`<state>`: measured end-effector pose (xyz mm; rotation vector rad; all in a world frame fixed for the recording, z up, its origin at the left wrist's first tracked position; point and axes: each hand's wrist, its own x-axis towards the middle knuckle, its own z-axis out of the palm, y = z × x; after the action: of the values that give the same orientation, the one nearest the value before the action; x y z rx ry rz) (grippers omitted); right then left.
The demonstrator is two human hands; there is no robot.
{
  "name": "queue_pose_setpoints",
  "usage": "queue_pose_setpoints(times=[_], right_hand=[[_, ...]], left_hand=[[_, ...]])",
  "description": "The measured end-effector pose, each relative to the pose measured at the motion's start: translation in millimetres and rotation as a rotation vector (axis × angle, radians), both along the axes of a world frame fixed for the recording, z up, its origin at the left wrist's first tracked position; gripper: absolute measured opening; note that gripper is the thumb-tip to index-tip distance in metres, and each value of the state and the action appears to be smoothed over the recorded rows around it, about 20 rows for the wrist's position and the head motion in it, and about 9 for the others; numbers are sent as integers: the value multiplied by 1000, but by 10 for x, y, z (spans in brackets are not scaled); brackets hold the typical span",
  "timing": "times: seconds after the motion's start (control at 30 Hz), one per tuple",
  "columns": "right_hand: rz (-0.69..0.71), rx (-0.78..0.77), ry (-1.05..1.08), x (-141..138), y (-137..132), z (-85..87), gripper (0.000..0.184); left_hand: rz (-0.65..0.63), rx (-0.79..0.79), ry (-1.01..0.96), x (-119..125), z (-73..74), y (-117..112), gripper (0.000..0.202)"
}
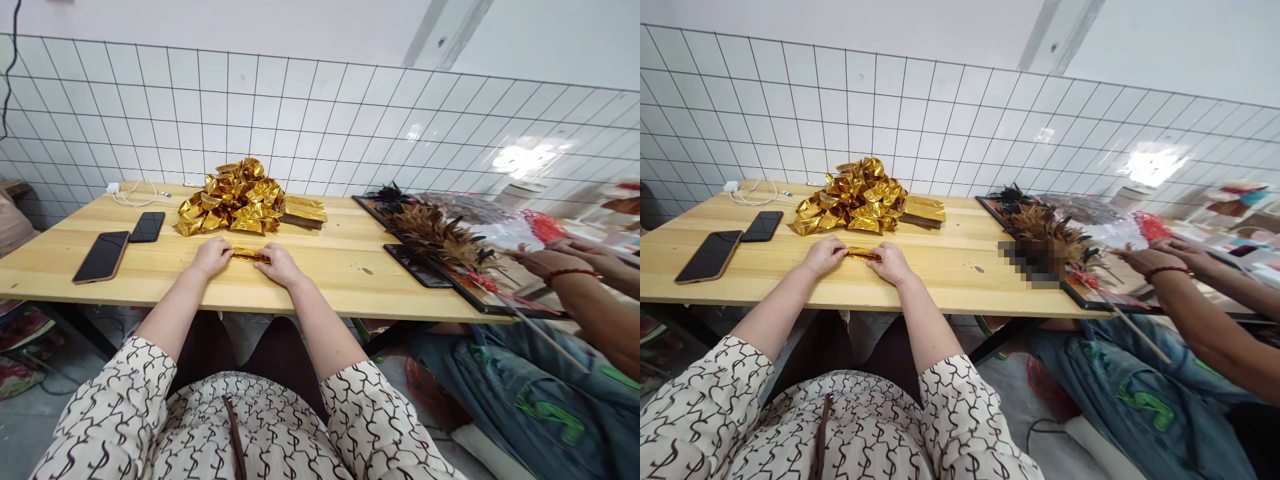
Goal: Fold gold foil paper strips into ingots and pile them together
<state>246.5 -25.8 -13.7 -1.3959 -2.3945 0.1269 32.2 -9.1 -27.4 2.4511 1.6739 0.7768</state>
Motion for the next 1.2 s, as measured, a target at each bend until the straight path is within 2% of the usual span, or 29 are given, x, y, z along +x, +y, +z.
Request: queue_pose_setpoints(times=[0.23, 0.43, 0.67, 0.9, 1.07, 1.2], right_hand=[[5, 25, -40, -14, 2, 1, 28], [-48, 63, -111, -69, -29, 42, 28], [-157, 74, 106, -26, 30, -16, 26], [-168, 50, 362, -26, 72, -36, 23], [-290, -30, 267, -66, 45, 12, 21], [-351, -50, 120, -97, 34, 30, 20]], left_hand=[[15, -31, -36, -3, 4, 4, 20], [4, -47, -90, 9, 16, -31, 19], [-61, -28, -208, 23, 26, -41, 12], [-18, 55, -368, 36, 8, -24, 15], [51, 46, -389, 31, -10, -14, 17], [76, 44, -228, 40, -32, 11, 17]])
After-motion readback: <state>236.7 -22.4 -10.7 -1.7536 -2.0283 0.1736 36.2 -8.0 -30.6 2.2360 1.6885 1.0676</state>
